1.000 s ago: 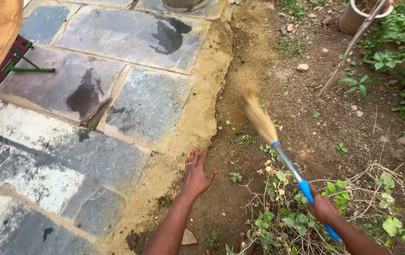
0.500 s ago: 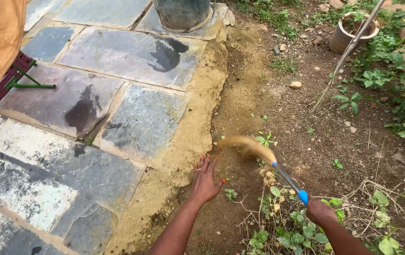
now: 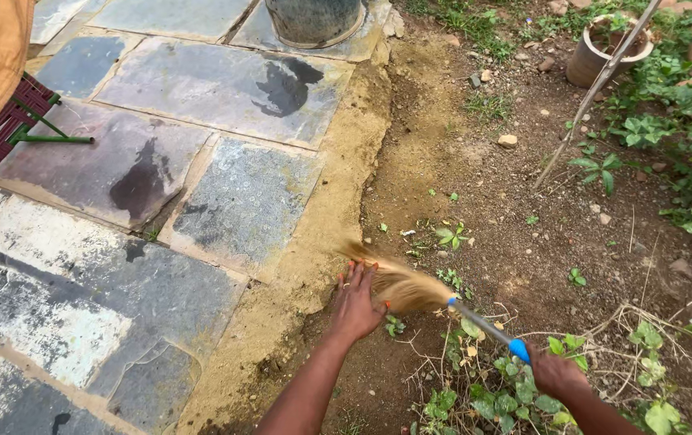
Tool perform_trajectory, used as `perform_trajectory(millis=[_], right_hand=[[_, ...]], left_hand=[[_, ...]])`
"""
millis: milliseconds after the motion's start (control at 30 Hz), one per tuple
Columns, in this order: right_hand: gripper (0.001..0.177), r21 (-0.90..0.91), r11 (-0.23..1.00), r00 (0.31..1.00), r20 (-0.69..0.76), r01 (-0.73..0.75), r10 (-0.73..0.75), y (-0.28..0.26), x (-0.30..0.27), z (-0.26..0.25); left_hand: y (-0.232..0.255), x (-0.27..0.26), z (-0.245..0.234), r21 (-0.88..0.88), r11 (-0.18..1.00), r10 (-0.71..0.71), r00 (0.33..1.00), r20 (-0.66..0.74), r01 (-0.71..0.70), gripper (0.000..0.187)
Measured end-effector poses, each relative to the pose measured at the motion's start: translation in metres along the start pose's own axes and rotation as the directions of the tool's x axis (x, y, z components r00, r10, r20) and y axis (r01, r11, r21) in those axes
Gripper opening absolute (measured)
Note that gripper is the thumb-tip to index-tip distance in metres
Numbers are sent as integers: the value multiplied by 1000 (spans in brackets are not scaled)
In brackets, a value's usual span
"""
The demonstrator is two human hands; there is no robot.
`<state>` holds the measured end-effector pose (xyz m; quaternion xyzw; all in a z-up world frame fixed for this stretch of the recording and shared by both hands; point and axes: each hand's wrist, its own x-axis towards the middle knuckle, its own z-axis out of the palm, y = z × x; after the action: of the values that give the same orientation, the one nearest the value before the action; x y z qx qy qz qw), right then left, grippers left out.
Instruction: The person sweeps an outdoor path made of stone slabs and dirt using a broom, clearing away leaves and debris.
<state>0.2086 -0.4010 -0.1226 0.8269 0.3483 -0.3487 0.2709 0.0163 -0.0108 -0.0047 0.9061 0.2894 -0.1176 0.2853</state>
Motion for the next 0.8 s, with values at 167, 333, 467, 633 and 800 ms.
perform_trajectory(millis=[167,333,467,633,800], right_hand=[[42,354,900,967,88,-253,238,-9,51,-44],[55,715,681,980,37,-161,194,-57,43,-40],[68,628,760,985,131,-168,109,-92,21,-18],[50,454,887,996,39,-87,78,-89,34,-18],[49,554,810,981,135,-191,138,-80,62,-44]], left_hand=[[3,-3,-2,11,1000,-6,999,39,6,85],[-3,-12,-2,-49,998,-32,999,43,35,91],[-14,-13,3,-86,995,-49,999,14,50,91],[-25,-8,7,-43,996,-79,997,15,80,88],[-43,-21,2,-50,994,-102,995,2,102,89]])
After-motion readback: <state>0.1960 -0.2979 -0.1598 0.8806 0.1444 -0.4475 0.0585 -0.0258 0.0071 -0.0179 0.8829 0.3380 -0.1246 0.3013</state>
